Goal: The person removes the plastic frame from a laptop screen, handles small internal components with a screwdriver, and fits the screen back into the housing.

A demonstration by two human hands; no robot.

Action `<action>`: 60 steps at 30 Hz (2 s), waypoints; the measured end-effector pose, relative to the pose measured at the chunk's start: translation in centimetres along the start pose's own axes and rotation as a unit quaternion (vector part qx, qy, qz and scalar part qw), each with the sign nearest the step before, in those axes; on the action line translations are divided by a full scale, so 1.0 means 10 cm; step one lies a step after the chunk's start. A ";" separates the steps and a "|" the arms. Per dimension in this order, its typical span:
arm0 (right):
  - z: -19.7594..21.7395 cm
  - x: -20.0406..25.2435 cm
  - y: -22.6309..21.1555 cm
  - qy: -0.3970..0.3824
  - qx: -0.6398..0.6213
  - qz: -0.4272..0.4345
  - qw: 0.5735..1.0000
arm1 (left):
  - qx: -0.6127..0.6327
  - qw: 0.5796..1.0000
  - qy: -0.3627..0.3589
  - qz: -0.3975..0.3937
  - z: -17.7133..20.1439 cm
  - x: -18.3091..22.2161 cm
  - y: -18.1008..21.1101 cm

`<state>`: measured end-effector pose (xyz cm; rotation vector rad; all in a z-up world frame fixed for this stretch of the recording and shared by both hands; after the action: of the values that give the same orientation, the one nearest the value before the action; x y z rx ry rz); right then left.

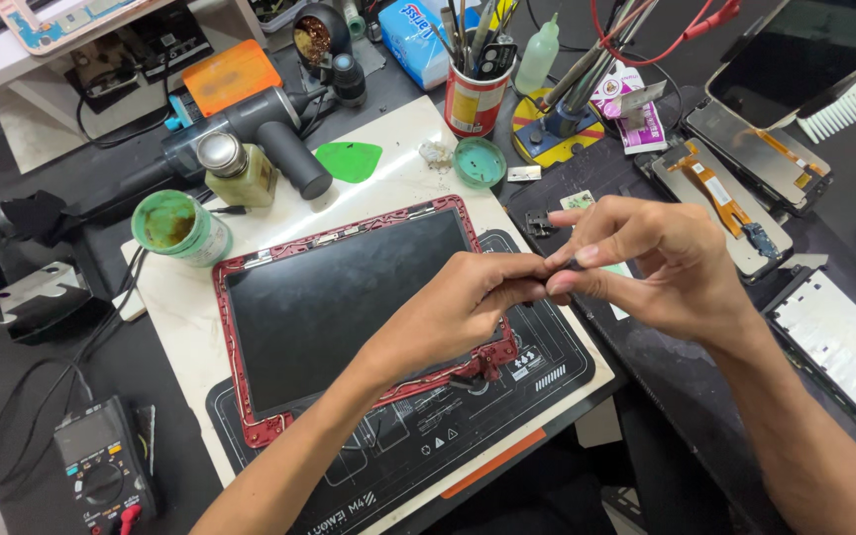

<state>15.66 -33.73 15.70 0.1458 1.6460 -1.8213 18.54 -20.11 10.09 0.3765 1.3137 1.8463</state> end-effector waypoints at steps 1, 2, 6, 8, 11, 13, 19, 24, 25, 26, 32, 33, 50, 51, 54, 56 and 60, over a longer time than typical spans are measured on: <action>-0.01 0.00 0.00 -0.003 -0.007 0.003 1.000 | -0.002 1.000 0.005 0.002 0.00 0.01 0.00; -0.01 0.01 0.02 -0.003 -0.019 -0.003 1.000 | -0.005 1.000 0.010 0.004 0.00 0.02 0.01; -0.04 0.05 0.04 -0.011 -0.064 -0.032 0.997 | 0.020 0.997 0.062 0.040 0.00 0.07 -0.01; -0.08 0.08 0.04 -0.015 -0.074 -0.045 0.996 | 0.053 0.994 0.084 0.048 0.01 0.12 -0.02; -0.16 0.12 0.03 -0.007 -0.058 -0.041 0.997 | -0.002 0.988 0.149 0.025 0.06 0.17 0.05; -0.19 0.11 -0.01 -0.016 -0.033 -0.022 0.999 | -0.012 0.984 0.175 0.031 0.05 0.13 0.08; -0.14 0.12 0.13 0.102 -0.140 -0.109 0.979 | -0.043 0.993 0.103 -0.022 0.11 0.08 0.21; -0.22 0.11 0.05 0.071 -0.118 -0.081 0.987 | -0.041 0.998 0.053 -0.021 0.16 0.06 0.07; -0.26 0.10 0.00 0.052 -0.084 -0.042 0.994 | -0.071 0.994 0.073 -0.035 0.17 0.06 0.07; -0.27 0.10 0.01 0.051 -0.070 -0.038 0.996 | -0.102 0.989 0.092 -0.050 0.17 0.07 0.08; -0.24 0.12 0.07 0.055 -0.079 -0.087 0.992 | -0.087 0.991 0.052 -0.090 0.15 0.09 0.07; -0.23 0.12 0.04 0.045 -0.063 -0.082 0.994 | -0.057 0.995 0.032 -0.075 0.17 0.07 0.05; -0.22 0.11 0.10 0.030 -0.097 -0.050 0.994 | -0.036 0.998 0.057 -0.005 0.10 0.04 -0.07; -0.25 0.10 0.08 0.026 -0.105 -0.040 0.993 | -0.053 0.997 0.058 -0.011 0.10 0.04 -0.07; -0.24 0.11 0.06 0.038 -0.093 -0.048 0.994 | -0.077 0.996 0.038 -0.037 0.09 0.04 -0.08; -0.22 0.12 0.06 0.037 -0.077 -0.072 0.994 | -0.058 0.996 0.000 -0.066 0.11 0.07 -0.06; -0.27 0.10 0.05 0.017 -0.083 -0.054 0.995 | -0.103 0.991 0.048 -0.064 0.15 0.08 0.01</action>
<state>14.27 -31.67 14.28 0.0161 1.8531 -1.7598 18.94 -18.53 10.66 0.0928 1.1681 1.8893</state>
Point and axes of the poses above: each hand's wrist, its own x-axis away from the middle knuckle, its own z-axis out of the back of the hand, y = z × x, the point moved 8 cm from there along -x, towards the middle knuckle, and after that the axes turned 15 degrees about -x, right-handed, at the moved point
